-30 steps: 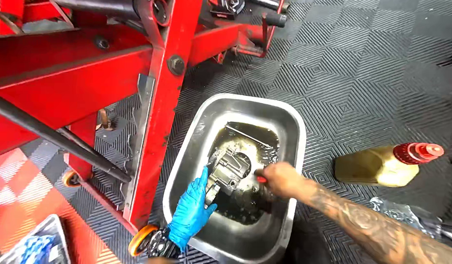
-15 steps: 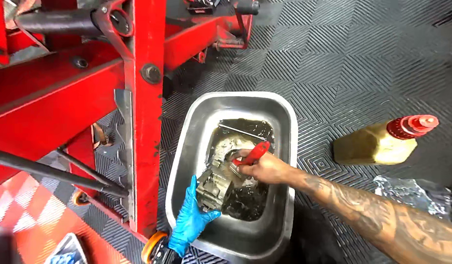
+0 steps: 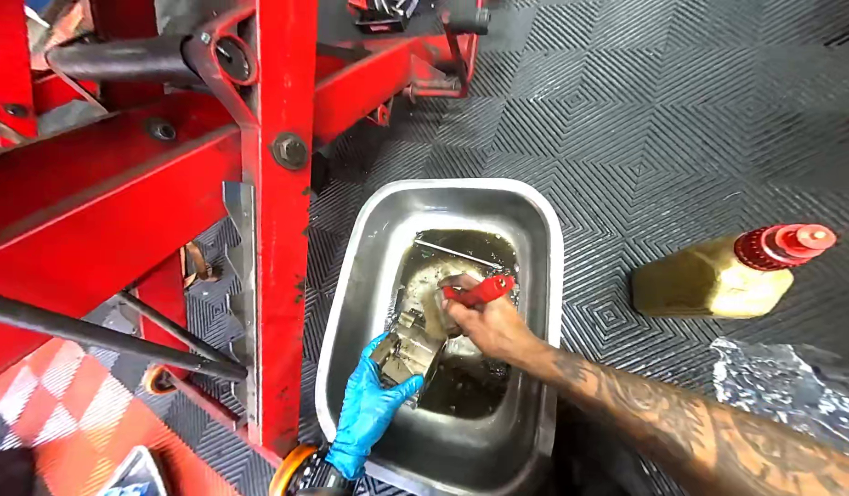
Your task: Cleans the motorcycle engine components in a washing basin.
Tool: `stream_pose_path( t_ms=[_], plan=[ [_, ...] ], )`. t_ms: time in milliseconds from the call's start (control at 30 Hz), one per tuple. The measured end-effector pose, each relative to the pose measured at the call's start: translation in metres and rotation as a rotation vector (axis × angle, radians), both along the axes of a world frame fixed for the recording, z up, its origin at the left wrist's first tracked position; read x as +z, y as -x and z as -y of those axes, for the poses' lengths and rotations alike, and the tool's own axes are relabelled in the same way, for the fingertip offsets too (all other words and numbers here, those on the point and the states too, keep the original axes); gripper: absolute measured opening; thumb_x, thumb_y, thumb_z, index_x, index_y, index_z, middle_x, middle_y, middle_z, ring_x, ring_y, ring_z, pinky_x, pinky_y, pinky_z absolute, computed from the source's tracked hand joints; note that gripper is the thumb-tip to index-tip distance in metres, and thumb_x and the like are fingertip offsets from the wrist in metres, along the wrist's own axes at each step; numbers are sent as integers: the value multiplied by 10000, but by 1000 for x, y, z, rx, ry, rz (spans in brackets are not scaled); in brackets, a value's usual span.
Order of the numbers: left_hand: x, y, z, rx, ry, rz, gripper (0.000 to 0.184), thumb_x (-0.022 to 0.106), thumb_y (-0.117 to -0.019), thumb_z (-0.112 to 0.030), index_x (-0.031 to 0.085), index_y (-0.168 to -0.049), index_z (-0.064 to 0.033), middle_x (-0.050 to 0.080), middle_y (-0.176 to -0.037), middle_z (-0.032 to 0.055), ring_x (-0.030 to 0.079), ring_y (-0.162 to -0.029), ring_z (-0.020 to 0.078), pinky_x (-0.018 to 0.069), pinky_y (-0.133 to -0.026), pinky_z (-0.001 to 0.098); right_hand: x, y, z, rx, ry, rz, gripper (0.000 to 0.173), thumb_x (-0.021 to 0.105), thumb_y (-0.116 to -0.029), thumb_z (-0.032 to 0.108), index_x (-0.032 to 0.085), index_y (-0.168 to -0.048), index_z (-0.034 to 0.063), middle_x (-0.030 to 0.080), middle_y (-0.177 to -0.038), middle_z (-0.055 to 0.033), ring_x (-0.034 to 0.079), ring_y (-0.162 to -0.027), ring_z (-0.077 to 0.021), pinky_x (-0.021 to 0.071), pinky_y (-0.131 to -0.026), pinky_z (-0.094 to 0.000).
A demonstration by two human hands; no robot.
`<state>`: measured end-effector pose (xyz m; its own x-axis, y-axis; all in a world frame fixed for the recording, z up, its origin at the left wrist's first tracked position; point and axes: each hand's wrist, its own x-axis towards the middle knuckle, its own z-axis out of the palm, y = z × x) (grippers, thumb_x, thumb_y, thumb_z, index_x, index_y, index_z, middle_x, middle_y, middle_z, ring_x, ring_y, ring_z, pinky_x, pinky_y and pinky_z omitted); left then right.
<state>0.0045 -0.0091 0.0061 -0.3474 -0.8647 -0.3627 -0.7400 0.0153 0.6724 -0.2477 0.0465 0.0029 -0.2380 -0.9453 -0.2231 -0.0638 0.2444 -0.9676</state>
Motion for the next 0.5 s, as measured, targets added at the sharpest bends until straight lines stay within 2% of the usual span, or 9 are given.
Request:
stream_pose_path(
  t_ms=[67, 100, 133, 200, 233, 267, 333, 400, 500],
  plan=[
    [-1, -5, 2, -16, -9, 38, 933, 933, -612, -446, 538, -1401, -141, 712, -1194, -12, 671, -1119, 68, 568, -998, 323, -6, -7, -4, 167, -21, 104, 265, 649, -1017, 253, 687, -1276, 217, 735, -928, -20, 699, -695, -152, 629, -653, -372],
    [-2, -9, 2, -23, -10, 42, 922, 931, -601, -453, 552, -1382, -142, 717, -1174, -17, 677, -1104, 68, 574, -988, 325, -7, -9, -5, 211, -10, 29, 259, 648, -1013, 257, 695, -1265, 215, 734, -944, -17, 700, -734, -146, 625, -689, -380],
    [-2, -11, 3, -23, -2, 32, 922, 934, -597, -451, 559, -1378, -135, 716, -1174, -15, 676, -1104, 70, 572, -990, 327, -6, -5, -5, 202, 28, -149, 242, 648, -997, 264, 703, -1227, 215, 720, -921, -17, 685, -759, -160, 597, -694, -414],
    [-2, -10, -3, -30, 59, 0, 903, 939, -595, -434, 571, -1357, -118, 722, -1158, -9, 685, -1088, 74, 587, -976, 328, 3, 16, -6, 152, 102, -513, 224, 688, -955, 221, 713, -1166, 150, 714, -874, -95, 699, -757, -281, 571, -647, -530],
    [0, -6, -8, -71, 130, 5, 875, 931, -608, -431, 586, -1345, -109, 723, -1159, -7, 687, -1089, 78, 589, -972, 332, 2, 25, -7, 171, 94, -670, 216, 706, -930, 199, 710, -1137, 137, 703, -855, -108, 693, -734, -303, 559, -621, -537],
    [1, -2, -12, -151, 226, 41, 831, 915, -646, -443, 609, -1339, -102, 719, -1188, 3, 679, -1120, 99, 579, -996, 351, -5, 31, -8, 243, 56, -829, 260, 730, -898, 192, 706, -1153, 148, 693, -884, -110, 687, -727, -311, 560, -609, -531],
    [-3, 6, -22, -379, 438, 166, 703, 861, -757, -428, 650, -1350, -115, 707, -1257, 77, 648, -1202, 243, 512, -1061, 474, -26, 28, -15, 473, -99, -1000, 380, 753, -854, 182, 683, -1227, 181, 694, -1012, -132, 693, -774, -338, 575, -644, -545],
    [-18, 12, -28, -601, 579, 269, 593, 795, -846, -378, 639, -1375, -159, 711, -1236, 99, 652, -1179, 313, 493, -1054, 527, -32, 18, -28, 711, -259, -984, 367, 671, -920, 129, 664, -1284, 177, 673, -1196, -171, 698, -914, -390, 577, -734, -585],
    [-31, 20, -25, -791, 484, 385, 550, 719, -927, -303, 584, -1434, -137, 691, -1256, 147, 638, -1194, 350, 470, -1060, 542, -25, 2, -45, 908, -361, -932, 419, 611, -947, 84, 615, -1361, 148, 593, -1369, -227, 644, -1103, -469, 543, -843, -646]
  ],
)
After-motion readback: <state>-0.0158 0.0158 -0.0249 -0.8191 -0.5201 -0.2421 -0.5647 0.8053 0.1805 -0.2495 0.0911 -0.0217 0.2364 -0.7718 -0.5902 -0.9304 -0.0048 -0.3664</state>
